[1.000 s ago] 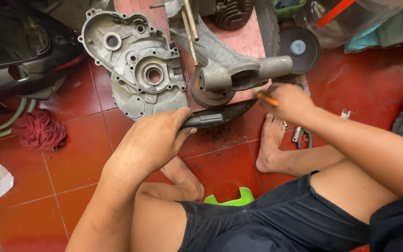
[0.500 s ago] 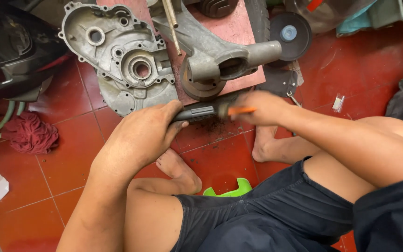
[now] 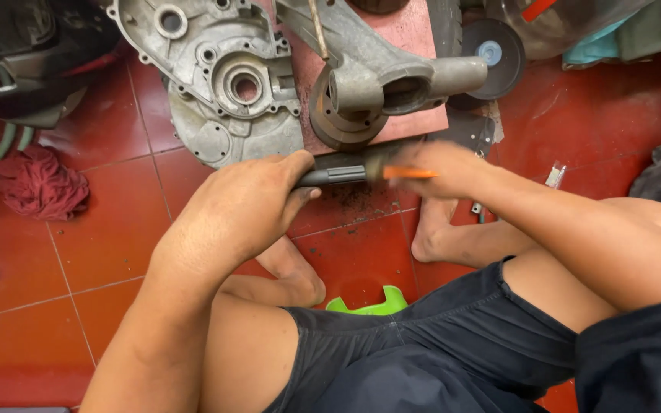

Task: Cleaning and scraping debris from motorcycle engine components using a brush and a small tool.

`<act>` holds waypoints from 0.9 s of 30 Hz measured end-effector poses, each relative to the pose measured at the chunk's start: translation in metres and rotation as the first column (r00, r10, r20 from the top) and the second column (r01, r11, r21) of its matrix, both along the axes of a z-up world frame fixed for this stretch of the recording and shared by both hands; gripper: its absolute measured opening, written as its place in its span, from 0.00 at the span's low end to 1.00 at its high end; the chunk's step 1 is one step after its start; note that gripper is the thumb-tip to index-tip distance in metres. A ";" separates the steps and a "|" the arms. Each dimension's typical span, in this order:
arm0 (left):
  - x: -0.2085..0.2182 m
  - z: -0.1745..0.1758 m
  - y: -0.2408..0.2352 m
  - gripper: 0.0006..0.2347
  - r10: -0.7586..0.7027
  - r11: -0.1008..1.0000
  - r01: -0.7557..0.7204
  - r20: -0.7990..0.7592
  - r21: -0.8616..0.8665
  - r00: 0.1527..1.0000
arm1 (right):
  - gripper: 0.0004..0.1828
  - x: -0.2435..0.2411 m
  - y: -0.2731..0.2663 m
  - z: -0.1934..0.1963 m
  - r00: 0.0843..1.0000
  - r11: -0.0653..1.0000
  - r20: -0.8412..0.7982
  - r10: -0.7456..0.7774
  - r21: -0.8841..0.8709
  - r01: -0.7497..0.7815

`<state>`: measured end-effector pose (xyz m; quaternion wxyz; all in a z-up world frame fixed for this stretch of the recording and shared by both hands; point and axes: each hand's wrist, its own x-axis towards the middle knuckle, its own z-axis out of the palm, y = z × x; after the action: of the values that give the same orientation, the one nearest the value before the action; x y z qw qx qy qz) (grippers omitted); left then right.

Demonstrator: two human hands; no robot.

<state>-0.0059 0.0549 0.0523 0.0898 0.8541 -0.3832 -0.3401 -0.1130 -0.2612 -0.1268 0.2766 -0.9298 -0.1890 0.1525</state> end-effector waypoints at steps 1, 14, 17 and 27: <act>0.004 0.001 -0.003 0.09 -0.001 1.000 0.001 0.008 0.000 1.000 | 0.15 0.004 -0.004 -0.004 1.000 1.000 0.008 -0.001 0.000 0.001; 0.000 0.001 0.008 0.08 0.027 0.999 -0.026 0.040 -0.032 0.999 | 0.29 0.011 -0.023 -0.009 0.994 0.793 -0.036 -0.099 -0.607 0.058; 0.003 0.003 0.009 0.08 0.054 0.998 -0.053 0.028 -0.024 0.998 | 0.22 -0.002 0.014 -0.005 0.942 0.920 -0.312 -0.119 -0.391 -0.014; 0.000 0.002 0.015 0.08 0.041 0.998 -0.038 0.048 -0.058 0.998 | 0.28 0.000 -0.042 -0.019 0.936 0.628 0.291 0.196 -0.771 0.108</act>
<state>-0.0063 0.0698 0.0547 0.1117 0.8667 -0.3778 -0.3059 -0.1130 -0.3032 -0.1463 -0.1927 -0.9640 -0.1736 0.0590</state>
